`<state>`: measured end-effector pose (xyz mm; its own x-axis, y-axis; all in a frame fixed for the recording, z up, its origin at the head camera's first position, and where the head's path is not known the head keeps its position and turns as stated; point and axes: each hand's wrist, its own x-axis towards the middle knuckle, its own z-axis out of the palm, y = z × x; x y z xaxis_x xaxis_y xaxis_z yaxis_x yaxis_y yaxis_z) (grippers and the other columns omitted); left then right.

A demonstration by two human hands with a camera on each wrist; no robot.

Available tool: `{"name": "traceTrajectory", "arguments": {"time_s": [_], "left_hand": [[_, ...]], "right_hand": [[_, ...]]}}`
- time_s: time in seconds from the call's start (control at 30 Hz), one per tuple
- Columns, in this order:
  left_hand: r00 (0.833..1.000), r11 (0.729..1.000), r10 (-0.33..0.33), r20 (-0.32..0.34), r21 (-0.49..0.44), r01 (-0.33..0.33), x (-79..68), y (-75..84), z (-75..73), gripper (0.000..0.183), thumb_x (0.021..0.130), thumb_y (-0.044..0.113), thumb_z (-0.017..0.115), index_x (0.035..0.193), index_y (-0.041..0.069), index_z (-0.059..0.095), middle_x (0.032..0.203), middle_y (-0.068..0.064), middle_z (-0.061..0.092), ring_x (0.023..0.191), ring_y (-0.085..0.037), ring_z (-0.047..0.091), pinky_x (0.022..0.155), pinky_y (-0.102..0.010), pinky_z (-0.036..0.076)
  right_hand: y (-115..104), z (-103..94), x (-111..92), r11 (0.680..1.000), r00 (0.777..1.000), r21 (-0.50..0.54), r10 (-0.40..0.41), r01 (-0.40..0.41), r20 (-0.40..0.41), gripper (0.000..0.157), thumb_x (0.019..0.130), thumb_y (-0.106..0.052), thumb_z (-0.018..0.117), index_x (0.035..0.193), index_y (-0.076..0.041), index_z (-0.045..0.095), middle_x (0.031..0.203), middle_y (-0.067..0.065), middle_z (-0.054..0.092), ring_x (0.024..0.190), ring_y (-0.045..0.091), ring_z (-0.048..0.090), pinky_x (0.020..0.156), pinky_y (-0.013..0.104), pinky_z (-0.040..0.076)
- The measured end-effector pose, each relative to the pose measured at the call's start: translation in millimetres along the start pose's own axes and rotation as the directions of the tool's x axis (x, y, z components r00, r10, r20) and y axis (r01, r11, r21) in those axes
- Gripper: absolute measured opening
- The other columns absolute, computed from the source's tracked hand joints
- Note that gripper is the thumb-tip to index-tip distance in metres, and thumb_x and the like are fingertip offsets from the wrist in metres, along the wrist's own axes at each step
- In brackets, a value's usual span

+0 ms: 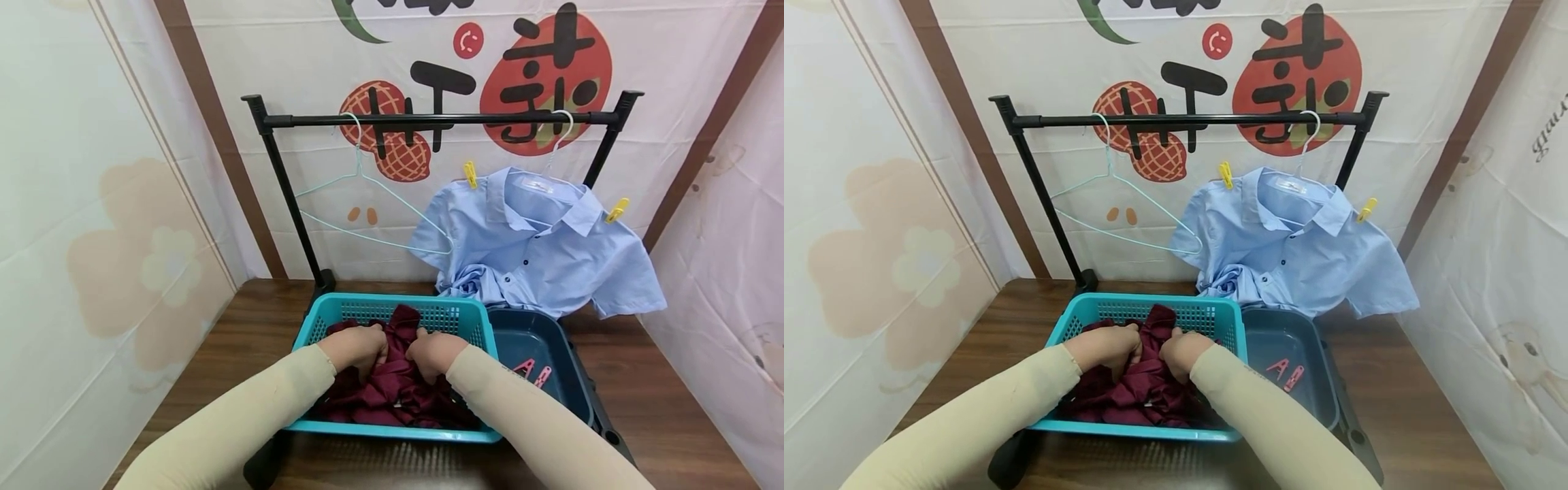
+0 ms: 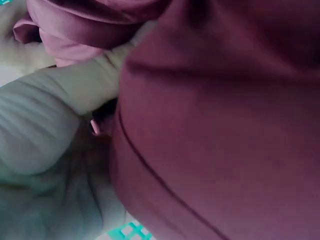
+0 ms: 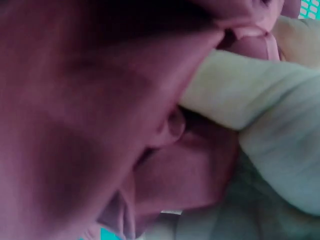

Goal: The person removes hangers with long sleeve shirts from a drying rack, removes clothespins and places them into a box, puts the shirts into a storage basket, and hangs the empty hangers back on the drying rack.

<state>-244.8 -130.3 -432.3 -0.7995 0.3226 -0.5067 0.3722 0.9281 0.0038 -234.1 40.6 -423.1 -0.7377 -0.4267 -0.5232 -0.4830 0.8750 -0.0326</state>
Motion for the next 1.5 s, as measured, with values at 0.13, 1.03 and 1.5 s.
{"name": "traceTrajectory", "arguments": {"time_s": [0.13,1.03,1.5], "left_hand": [[1.0,1.0,-0.003,0.003,0.005,0.003,-4.7,-0.1,-4.3,0.033,0.07,0.012,0.097,0.07,0.024,0.066,0.11,-0.001,0.051,0.08,-0.014,0.056,0.067,-0.029,0.049],[0.934,0.946,0.211,-0.288,-0.182,-0.269,-88.5,-3.4,-44.3,0.024,0.099,0.024,0.07,0.122,0.016,0.069,0.135,-0.003,0.059,0.123,-0.024,0.057,0.1,-0.044,0.048],[0.807,0.878,0.184,-0.561,-0.275,-0.392,-126.8,-32.2,-9.8,0.019,0.098,0.02,0.071,0.117,0.024,0.068,0.118,0.006,0.067,0.117,-0.018,0.061,0.095,-0.044,0.052]], "right_hand": [[6.5,-4.1,-3.5,0.997,0.999,0.077,-0.031,0.031,0.005,0.064,0.086,-0.009,0.081,0.14,-0.037,0.062,0.163,0.011,0.032,0.104,0.02,0.057,0.072,0.033,0.048],[31.8,-34.8,-75.7,0.961,0.949,0.081,-0.246,0.266,-0.196,0.047,0.093,-0.031,0.077,0.137,-0.023,0.065,0.146,0.005,0.053,0.123,0.018,0.057,0.102,0.04,0.049],[63.3,-8.2,-107.8,0.904,0.797,0.049,-0.347,0.425,-0.495,0.029,0.097,-0.024,0.073,0.124,-0.017,0.07,0.121,-0.001,0.064,0.105,0.014,0.061,0.09,0.037,0.054]]}}
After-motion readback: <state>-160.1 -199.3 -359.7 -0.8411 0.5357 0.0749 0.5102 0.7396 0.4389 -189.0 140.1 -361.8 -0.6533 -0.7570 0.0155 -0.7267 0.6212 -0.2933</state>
